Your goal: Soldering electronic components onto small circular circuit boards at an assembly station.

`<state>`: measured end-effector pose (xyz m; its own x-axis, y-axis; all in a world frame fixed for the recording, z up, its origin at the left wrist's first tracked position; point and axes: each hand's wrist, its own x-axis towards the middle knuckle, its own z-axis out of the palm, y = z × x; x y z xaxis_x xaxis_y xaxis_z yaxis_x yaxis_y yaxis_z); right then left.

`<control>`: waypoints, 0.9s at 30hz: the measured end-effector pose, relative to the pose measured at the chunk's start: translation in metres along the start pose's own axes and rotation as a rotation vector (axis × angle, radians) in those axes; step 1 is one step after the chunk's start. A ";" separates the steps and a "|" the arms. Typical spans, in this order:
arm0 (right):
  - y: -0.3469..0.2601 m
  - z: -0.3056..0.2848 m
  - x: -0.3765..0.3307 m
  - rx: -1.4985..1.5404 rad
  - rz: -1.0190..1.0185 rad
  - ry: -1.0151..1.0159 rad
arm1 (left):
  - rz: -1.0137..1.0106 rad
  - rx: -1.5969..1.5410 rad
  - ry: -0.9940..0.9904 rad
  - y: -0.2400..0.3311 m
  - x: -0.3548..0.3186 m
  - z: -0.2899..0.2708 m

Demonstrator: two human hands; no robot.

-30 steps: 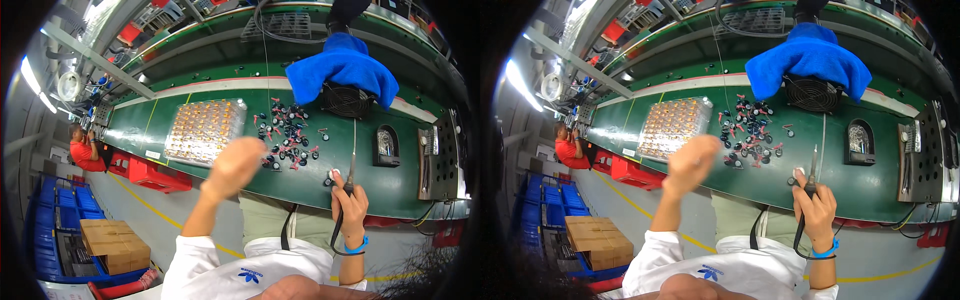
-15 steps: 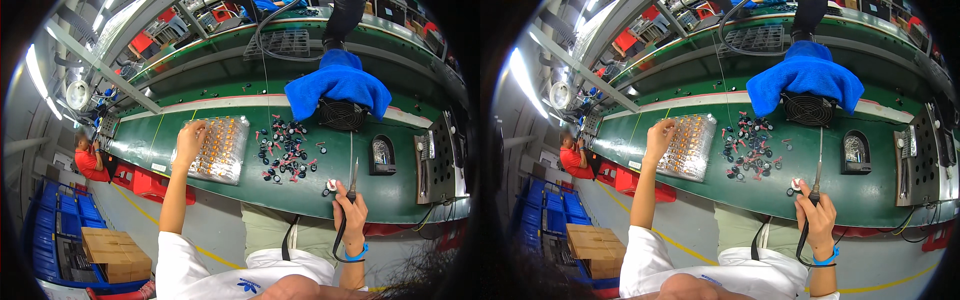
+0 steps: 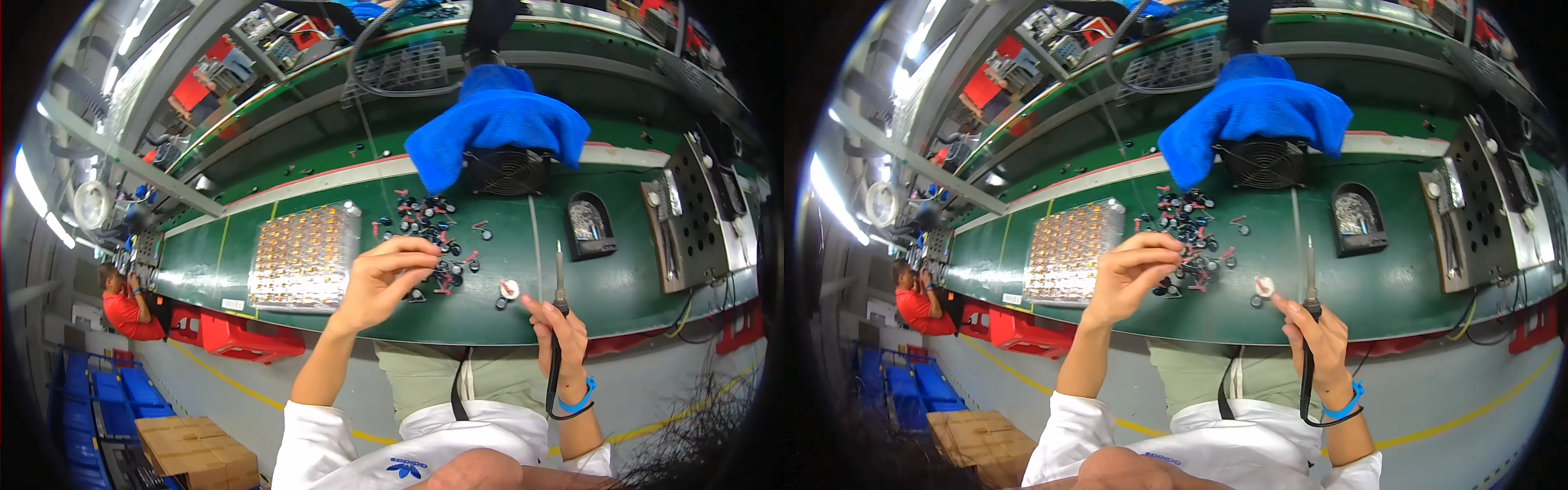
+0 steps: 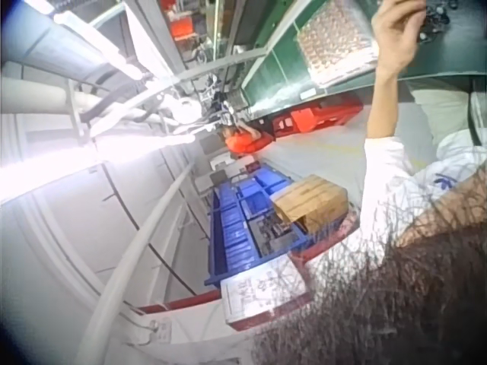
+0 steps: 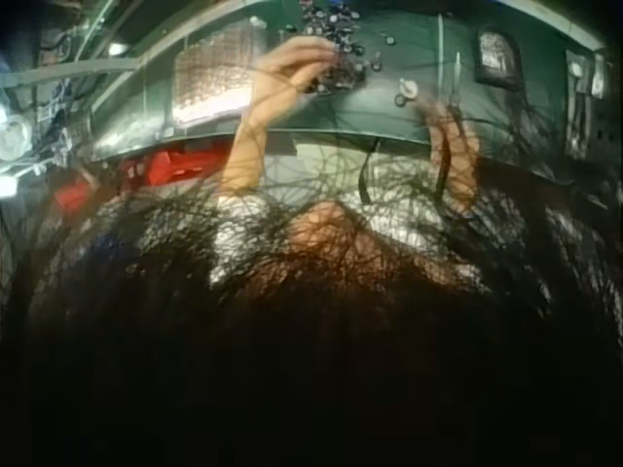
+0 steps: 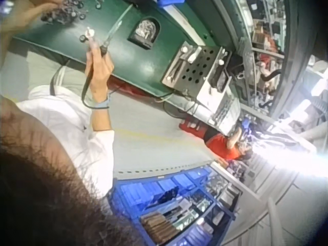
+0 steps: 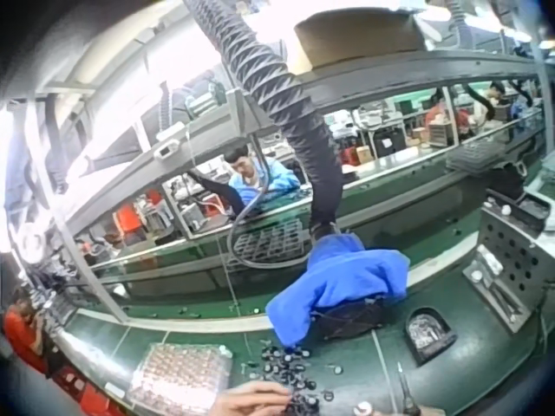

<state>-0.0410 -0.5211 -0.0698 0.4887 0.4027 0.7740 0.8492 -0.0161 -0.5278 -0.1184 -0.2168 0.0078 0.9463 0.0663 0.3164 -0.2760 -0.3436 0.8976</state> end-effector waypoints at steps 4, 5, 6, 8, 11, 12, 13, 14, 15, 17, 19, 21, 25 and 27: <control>-0.008 -0.016 -0.008 0.059 0.082 0.006 | -0.106 -0.166 -0.032 -0.001 0.021 0.042; -0.011 -0.016 -0.012 0.020 0.107 0.039 | -0.081 -0.158 -0.035 -0.005 0.025 0.049; -0.014 -0.022 -0.015 -0.008 0.130 0.033 | -0.058 -0.148 -0.035 -0.010 0.027 0.054; -0.016 -0.029 -0.018 -0.069 0.135 -0.003 | -0.032 -0.193 -0.086 -0.020 0.031 0.061; -0.019 -0.033 -0.017 -0.058 0.145 0.001 | -0.065 -0.184 -0.090 -0.029 0.032 0.071; -0.019 -0.033 -0.018 -0.051 0.129 -0.009 | -0.074 -0.195 -0.100 -0.032 0.032 0.073; -0.020 -0.035 -0.019 -0.072 0.151 -0.028 | -0.063 -0.161 -0.122 -0.034 0.030 0.075; -0.020 -0.034 -0.020 -0.072 0.164 -0.034 | -0.052 -0.127 -0.143 -0.037 0.028 0.076; -0.020 -0.032 -0.021 -0.070 0.185 -0.021 | -0.064 -0.133 -0.144 -0.037 0.027 0.077; -0.018 -0.033 -0.022 -0.070 0.215 -0.015 | -0.019 -0.067 -0.188 -0.033 0.029 0.078; -0.016 -0.032 -0.024 -0.067 0.173 -0.018 | -0.030 -0.061 -0.194 -0.031 0.028 0.078; -0.018 -0.032 -0.022 -0.069 0.179 -0.037 | -0.039 -0.052 -0.199 -0.032 0.027 0.078; -0.017 -0.029 -0.023 -0.080 0.157 -0.061 | -0.003 -0.021 -0.202 -0.031 0.028 0.077; -0.018 -0.028 -0.021 -0.078 0.163 -0.068 | -0.014 -0.029 -0.196 -0.032 0.027 0.077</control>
<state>-0.0609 -0.5552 -0.0663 0.6084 0.4500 0.6538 0.7744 -0.1562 -0.6131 -0.0709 -0.2760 -0.0361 0.9641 -0.1138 0.2401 -0.2642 -0.3168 0.9110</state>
